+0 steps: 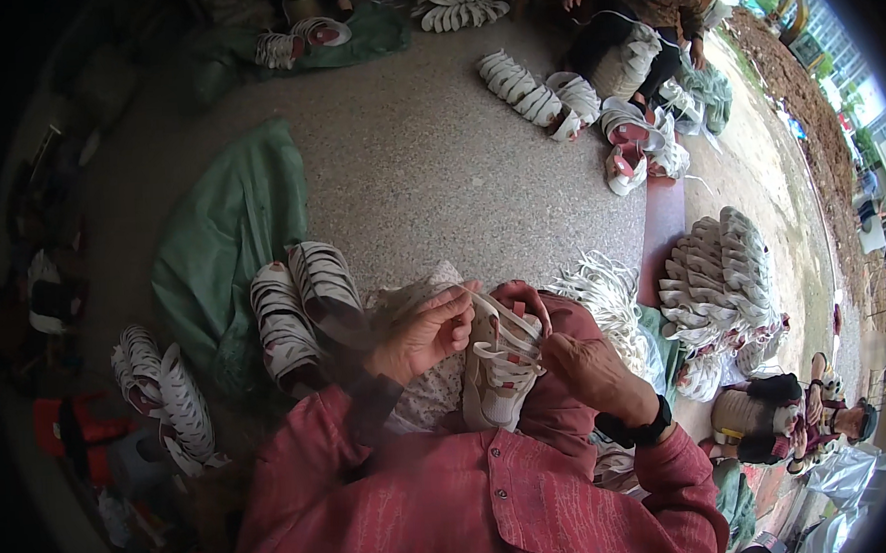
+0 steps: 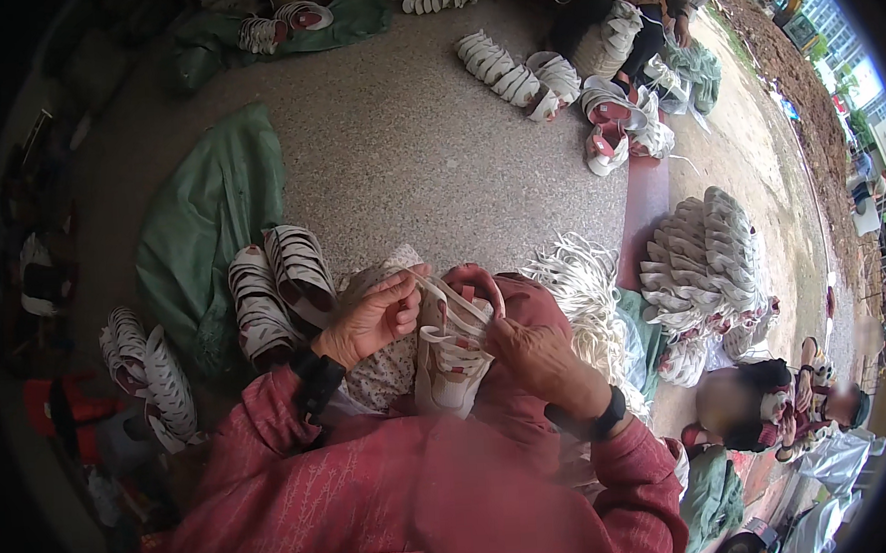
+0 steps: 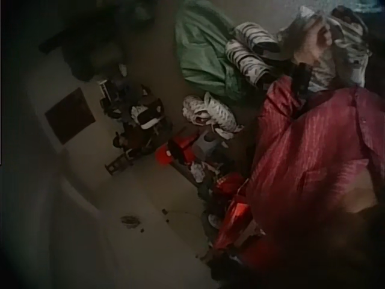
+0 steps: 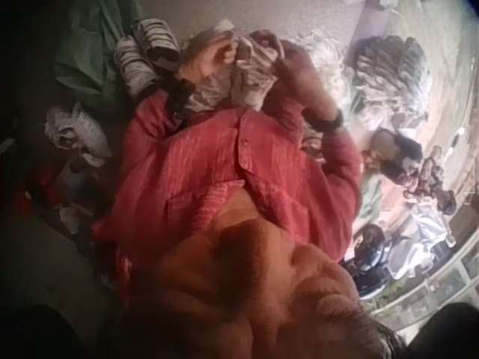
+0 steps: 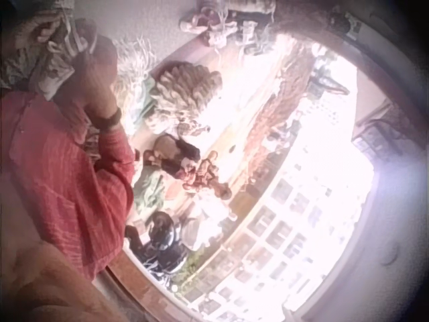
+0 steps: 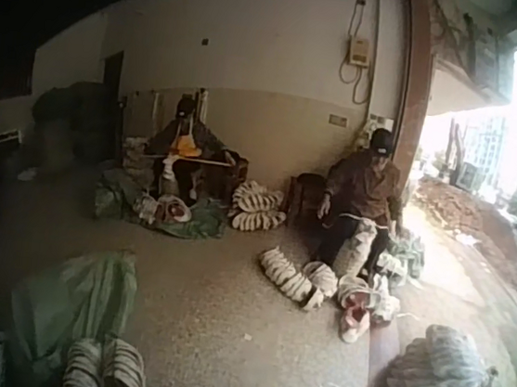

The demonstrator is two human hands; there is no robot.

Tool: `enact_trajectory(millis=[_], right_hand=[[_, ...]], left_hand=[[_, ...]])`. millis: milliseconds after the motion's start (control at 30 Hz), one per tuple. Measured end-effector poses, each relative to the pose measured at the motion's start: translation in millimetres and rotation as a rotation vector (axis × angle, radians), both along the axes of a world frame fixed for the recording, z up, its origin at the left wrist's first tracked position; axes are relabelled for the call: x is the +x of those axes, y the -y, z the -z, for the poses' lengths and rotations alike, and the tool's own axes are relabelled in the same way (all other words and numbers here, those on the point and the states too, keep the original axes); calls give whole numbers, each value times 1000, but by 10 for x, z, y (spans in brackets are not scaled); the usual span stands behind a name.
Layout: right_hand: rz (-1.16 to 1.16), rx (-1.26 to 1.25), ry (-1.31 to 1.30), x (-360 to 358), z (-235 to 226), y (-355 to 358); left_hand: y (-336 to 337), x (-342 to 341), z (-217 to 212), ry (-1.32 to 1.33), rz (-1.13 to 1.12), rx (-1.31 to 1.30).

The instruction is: The person sits on the floor and laces a white sneaker by hand. They thread the white shoelace through the eyelets, pull it tight, and tie a knot. The person handles the shoe and lace repeatedly to secure the fit.

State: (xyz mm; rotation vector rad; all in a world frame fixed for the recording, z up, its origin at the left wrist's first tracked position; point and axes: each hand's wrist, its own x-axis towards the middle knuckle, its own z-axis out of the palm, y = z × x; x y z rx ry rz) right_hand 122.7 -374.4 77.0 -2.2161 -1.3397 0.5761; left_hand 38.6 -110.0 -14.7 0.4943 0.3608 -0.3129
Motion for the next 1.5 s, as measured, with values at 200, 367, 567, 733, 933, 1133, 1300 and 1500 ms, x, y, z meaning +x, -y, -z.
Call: enact_trajectory(millis=[200, 367, 567, 733, 933, 1133, 1300, 1500], right_hand=[[199, -82, 183, 89, 57, -21], [338, 52, 2, 293, 209, 61], [321, 97, 76, 294, 203, -16], [243, 159, -33, 258, 175, -100], [101, 214, 7, 227, 382, -280], [98, 194, 47, 143, 302, -586], [41, 107, -35, 288, 351, -661], [-63, 238, -158, 379, 493, -666]], left_hand=[[-185, 90, -97, 239, -108, 74], [-433, -87, -714, 341, -120, 551], [-766, -261, -570, 209, -542, 403], [-851, -388, -230, 236, -358, 63], [-543, -287, -283, 87, 80, 678], [-107, -148, 13, 382, 170, 1181], [17, -59, -54, 425, 290, 1351], [51, -85, 37, 636, 170, 1586]])
